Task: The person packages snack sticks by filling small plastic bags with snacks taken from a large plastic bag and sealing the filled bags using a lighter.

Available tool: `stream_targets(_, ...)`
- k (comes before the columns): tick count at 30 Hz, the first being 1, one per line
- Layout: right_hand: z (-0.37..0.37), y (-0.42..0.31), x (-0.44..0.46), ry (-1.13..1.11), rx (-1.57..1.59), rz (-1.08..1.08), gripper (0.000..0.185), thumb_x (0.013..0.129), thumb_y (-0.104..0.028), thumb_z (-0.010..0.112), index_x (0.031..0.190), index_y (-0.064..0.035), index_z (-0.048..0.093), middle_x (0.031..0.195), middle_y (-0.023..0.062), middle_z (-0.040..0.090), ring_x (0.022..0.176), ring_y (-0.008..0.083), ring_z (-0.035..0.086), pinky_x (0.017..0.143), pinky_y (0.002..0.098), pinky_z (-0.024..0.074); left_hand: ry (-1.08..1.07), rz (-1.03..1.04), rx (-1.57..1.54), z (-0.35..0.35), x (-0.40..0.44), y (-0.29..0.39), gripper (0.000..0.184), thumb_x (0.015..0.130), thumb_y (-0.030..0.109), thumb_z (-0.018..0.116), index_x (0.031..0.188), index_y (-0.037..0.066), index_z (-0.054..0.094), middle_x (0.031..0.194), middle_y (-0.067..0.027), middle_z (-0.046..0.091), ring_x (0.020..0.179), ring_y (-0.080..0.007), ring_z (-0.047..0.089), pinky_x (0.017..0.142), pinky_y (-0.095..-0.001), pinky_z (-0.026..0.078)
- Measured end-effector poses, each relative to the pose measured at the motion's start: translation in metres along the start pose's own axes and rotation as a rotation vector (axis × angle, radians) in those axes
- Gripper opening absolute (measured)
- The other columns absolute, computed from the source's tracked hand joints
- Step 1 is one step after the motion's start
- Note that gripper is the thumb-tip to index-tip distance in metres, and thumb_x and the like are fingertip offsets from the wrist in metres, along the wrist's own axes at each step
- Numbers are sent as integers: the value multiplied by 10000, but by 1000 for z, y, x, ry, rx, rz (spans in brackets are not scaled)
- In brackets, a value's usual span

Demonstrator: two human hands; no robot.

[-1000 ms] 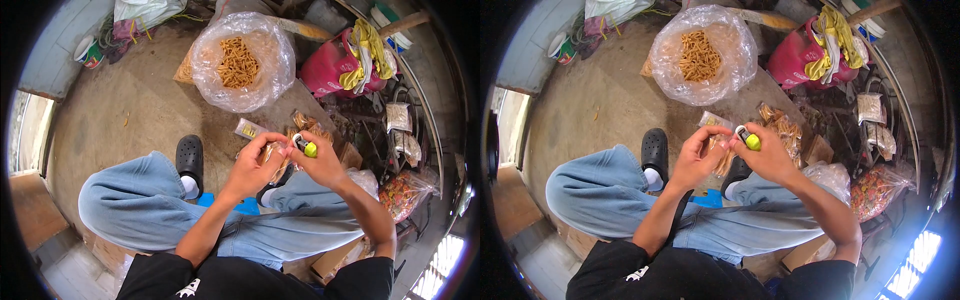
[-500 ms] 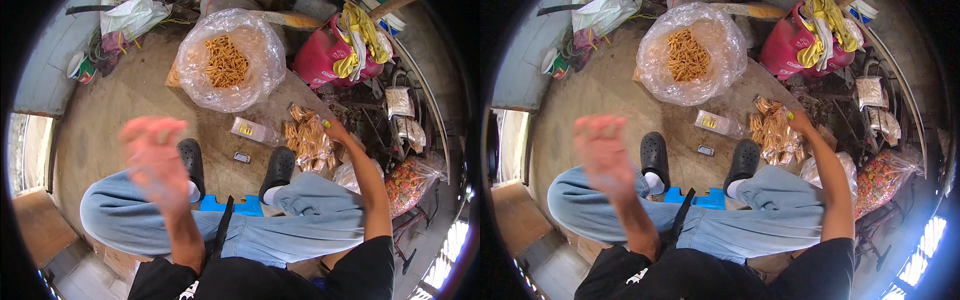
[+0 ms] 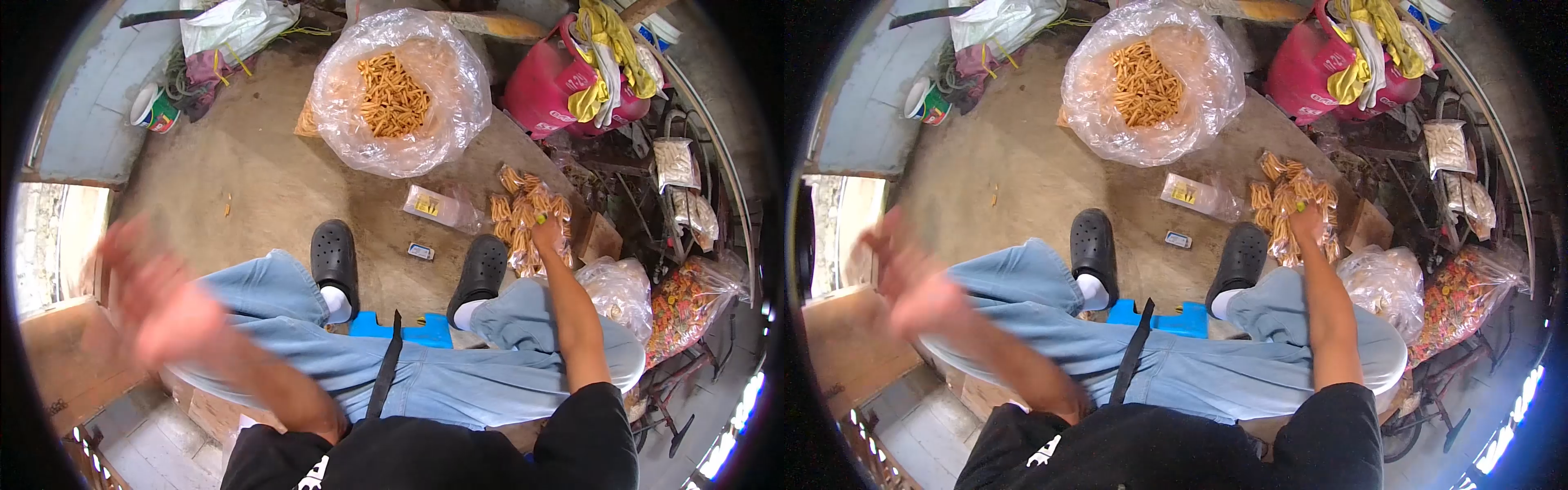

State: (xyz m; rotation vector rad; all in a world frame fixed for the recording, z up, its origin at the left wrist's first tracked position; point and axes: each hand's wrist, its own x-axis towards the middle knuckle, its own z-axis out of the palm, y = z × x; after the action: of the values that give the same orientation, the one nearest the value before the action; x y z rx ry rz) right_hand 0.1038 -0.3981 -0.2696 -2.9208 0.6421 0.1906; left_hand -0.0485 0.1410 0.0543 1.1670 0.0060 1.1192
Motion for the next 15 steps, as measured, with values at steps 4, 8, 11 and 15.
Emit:
stream_targets(4,17,-57,-34,110,235,-187,370,744,-167,600,1078,-17,543,985,223,638,930,409,611,800,486,490,508,-574,-104,43,-70,-160,286,946,343,455,1071,91,507,1038,-69,546,979,-207,526,850,-455,466)
stream_targets(8,38,-117,-87,-228,216,-182,372,781,-211,580,1112,-63,497,1023,258,608,930,436,595,800,511,466,660,-1067,68,24,-190,-259,252,894,343,544,994,119,489,988,-37,500,972,-196,495,876,-447,459)
stream_targets(11,73,-137,-120,-353,276,-241,411,752,-178,618,1118,-56,476,1025,255,603,969,433,580,821,506,460,413,-1287,341,16,-255,-276,291,860,317,597,1044,106,518,953,-29,532,912,-182,521,870,-421,454)
stream_targets(15,111,-149,-150,-373,327,-288,528,686,-92,678,1156,-5,453,1107,242,549,1037,419,542,875,476,455,-73,-1108,579,-24,-328,-314,427,824,296,645,1156,46,545,1073,-99,592,1016,-229,555,903,-360,441)
